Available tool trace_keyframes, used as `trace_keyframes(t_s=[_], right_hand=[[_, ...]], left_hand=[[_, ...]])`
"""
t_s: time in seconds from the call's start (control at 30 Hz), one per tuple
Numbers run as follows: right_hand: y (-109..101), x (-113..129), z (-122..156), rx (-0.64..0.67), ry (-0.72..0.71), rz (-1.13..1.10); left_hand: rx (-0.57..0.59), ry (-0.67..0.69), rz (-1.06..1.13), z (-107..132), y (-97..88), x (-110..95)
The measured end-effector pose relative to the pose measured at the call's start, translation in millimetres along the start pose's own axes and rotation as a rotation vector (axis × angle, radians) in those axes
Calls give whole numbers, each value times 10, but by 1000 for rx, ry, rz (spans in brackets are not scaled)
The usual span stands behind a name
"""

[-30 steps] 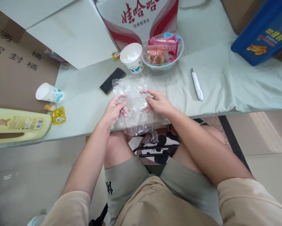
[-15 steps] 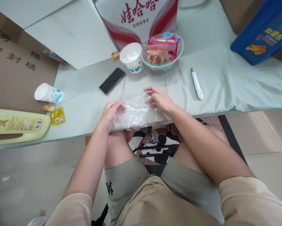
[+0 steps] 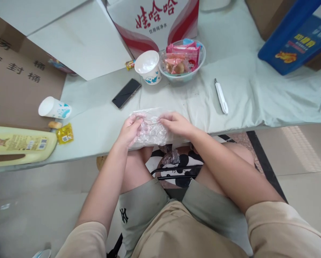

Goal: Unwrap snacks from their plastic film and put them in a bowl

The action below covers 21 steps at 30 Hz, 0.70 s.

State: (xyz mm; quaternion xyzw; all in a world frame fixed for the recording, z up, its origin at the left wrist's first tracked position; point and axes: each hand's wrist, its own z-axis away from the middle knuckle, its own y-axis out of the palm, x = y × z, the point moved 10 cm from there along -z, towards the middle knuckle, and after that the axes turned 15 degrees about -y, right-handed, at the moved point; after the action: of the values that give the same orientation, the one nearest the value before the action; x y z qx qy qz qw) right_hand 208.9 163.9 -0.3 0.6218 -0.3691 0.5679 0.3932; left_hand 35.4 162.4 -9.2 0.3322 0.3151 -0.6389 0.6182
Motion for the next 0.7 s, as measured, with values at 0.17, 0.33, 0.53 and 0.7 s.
trace_keyframes(t_s=[0.17, 0.33, 0.53, 0.7], right_hand=[[-62, 48, 17, -39, -10, 5], [-72, 201, -2, -112, -59, -410], [-96, 31, 90, -185, 152, -330], [-343, -11, 99, -372, 101, -97]], left_hand=[[-17, 68, -43, 68, -103, -105], [84, 58, 160, 180, -163, -170], [10, 191, -122, 140, -192, -183], [-377, 331, -99, 217, -502, -226]])
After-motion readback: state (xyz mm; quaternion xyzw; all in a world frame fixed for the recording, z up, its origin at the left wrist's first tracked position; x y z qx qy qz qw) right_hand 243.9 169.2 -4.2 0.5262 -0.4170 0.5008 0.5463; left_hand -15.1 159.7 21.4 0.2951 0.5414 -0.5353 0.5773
